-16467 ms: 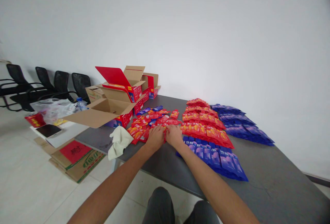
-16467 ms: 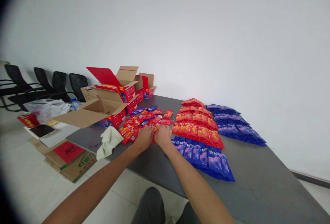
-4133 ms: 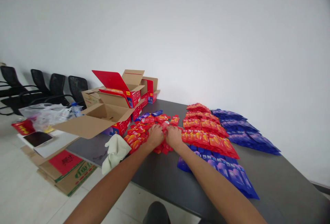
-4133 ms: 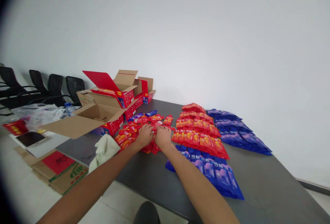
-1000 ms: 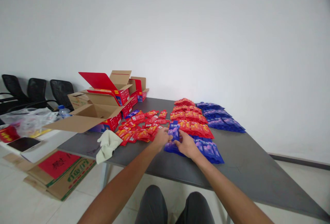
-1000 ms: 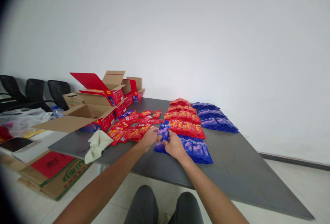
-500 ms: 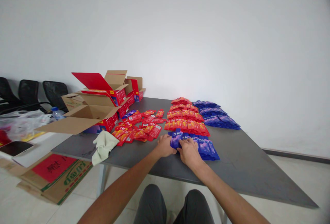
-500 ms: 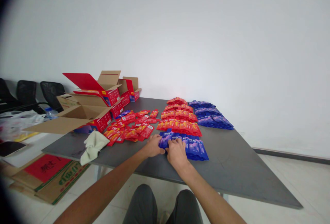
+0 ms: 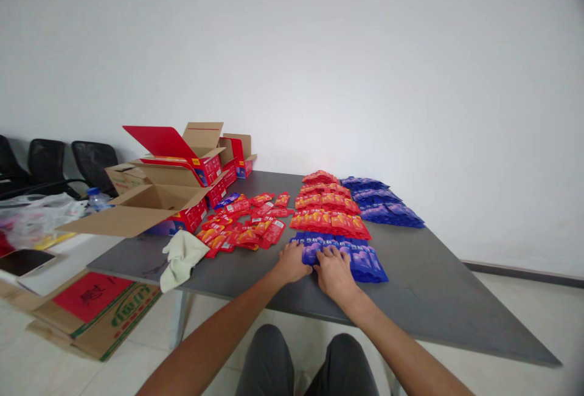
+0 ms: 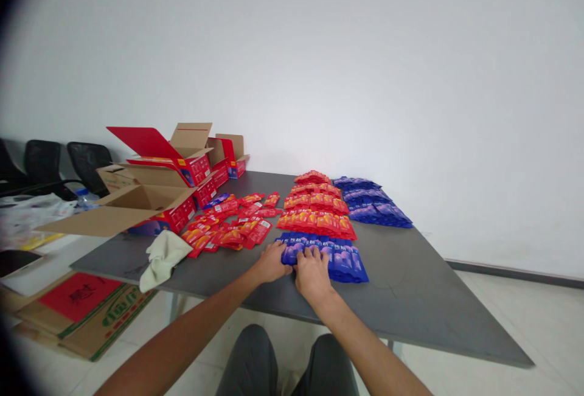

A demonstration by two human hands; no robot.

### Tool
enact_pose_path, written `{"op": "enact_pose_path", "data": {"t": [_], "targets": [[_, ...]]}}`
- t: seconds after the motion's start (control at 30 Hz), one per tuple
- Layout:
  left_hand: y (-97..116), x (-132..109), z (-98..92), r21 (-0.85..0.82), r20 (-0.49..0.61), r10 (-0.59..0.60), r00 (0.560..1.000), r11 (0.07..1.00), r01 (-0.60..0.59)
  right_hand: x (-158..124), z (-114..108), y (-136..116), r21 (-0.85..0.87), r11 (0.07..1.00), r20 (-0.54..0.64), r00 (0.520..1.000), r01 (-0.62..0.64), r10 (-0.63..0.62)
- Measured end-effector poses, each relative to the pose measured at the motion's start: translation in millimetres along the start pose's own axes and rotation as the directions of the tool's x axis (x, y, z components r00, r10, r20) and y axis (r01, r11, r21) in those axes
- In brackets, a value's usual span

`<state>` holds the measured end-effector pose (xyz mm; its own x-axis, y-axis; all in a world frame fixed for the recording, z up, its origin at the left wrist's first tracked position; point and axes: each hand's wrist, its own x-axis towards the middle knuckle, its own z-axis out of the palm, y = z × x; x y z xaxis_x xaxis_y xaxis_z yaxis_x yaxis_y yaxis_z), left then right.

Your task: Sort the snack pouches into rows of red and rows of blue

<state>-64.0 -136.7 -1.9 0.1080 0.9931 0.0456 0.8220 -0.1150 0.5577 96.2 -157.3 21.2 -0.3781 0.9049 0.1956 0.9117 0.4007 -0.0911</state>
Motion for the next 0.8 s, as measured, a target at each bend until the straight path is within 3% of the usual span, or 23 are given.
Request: {"op": "enact_pose_path", "data": {"t": [0.27,0.47,0.6,0.8], "targets": [[-0.2,-0.9,-2.3,0.023,0.001,0.027,1.0,0.999,-0.027,0.5,-9.4,-4.2,-0.028,0.999,0.005,1.0,0.024,-0.024],[-7.7,0.2,-16.6,0.02,-0.054,0.029,0.998,0.999,-0.028,20.5,-22.6,-20.4,-0.048,0.997,-0.006,0.998,0.059,-0.06],[-25.8,6.3,-37.0,0.066,-0.123,-0.015,0.992,0.998,0.023,49.8,-21.7,-45.1,-0.03,0.995,-0.059,0.994,0.092,-0.094],[-74.4,23.0,-75.5,0.178,-0.24,-0.077,0.968,0.977,0.122,108.2,-0.6,-95.0,0.023,0.985,-0.106,0.98,0.172,-0.168]]}}
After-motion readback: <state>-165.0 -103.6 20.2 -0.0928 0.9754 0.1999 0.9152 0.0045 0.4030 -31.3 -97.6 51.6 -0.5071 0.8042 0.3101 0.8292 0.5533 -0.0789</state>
